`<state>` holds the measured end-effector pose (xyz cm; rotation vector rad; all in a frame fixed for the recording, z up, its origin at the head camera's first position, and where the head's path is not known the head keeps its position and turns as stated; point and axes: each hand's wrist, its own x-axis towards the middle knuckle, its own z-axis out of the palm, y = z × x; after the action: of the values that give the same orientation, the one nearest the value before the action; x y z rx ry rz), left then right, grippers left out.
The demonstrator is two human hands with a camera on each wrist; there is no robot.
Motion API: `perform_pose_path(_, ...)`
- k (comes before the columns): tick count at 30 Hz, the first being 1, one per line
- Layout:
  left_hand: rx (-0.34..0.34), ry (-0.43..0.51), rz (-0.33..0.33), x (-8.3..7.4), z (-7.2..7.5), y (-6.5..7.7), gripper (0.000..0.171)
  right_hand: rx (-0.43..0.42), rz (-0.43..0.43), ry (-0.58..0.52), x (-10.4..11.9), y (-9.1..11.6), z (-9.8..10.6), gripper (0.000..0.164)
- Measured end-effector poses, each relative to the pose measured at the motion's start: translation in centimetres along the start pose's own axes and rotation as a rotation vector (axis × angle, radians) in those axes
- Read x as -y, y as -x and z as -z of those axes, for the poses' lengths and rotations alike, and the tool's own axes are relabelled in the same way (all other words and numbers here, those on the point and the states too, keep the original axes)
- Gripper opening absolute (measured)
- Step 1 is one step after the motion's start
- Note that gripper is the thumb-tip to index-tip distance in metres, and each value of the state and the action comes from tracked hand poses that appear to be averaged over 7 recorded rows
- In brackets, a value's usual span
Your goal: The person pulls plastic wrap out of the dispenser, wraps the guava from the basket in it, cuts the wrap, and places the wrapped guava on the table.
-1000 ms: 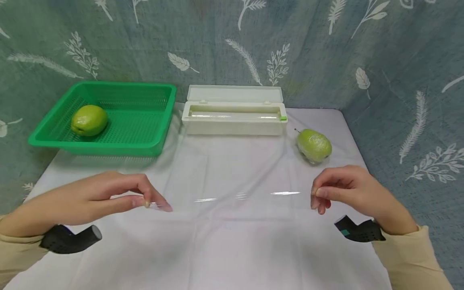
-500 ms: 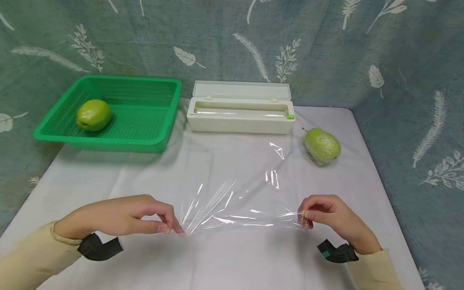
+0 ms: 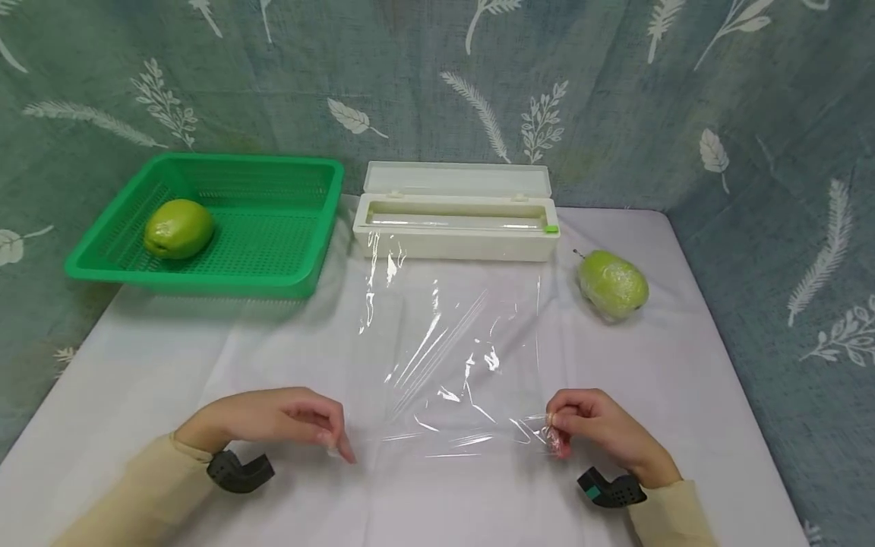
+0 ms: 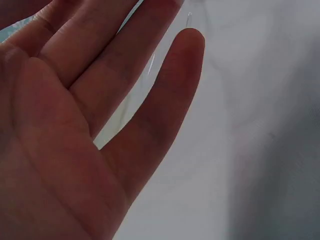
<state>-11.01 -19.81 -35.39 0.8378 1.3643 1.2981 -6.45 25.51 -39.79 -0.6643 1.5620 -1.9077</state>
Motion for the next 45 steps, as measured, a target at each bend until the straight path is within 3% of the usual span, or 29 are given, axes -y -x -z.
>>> perform_pose_path(5,0.003,-0.057,0.029,1.8,-0.1,-0.7,0.013,0.011,-0.085,-0.03,-0.6,0.3,0.3,0.02)
perform_pose_path(11,-0.007,-0.23,0.02,2.6,-1.0,-1.3,0.014,0.018,-0.108,-0.05,-1.4,1.1,0.1,0.018)
perform_pose_path(14,-0.053,-0.324,0.028,2.7,-1.7,-1.6,0.013,0.038,-0.1,-0.066,-1.7,1.6,0.0,0.022)
perform_pose_path(20,-0.136,-0.337,0.053,2.8,-2.6,-1.5,0.012,0.1,-0.09,-0.133,-2.3,2.0,-0.4,0.026)
perform_pose_path(26,-0.168,-0.345,0.079,2.9,-2.2,-1.4,0.018,-0.07,-0.185,0.036,-2.0,1.5,-0.6,0.013)
perform_pose_path(29,-0.211,-0.373,0.118,2.8,-1.7,-1.6,0.018,-0.128,-0.156,0.13,-1.6,1.0,-0.3,0.01)
perform_pose_path(33,-0.242,-0.396,0.162,2.6,-1.2,-1.7,0.013,-0.118,-0.123,0.185,-1.3,0.4,0.1,0.012)
perform_pose_path(39,-0.269,-0.455,0.205,2.1,-0.6,-1.7,0.011,-0.133,-0.17,0.246,-1.4,0.1,0.5,0.01)
perform_pose_path(45,-0.305,-0.5,0.268,1.1,0.5,-1.1,0.015,-0.094,-0.151,0.237,-1.7,0.0,0.5,0.014)
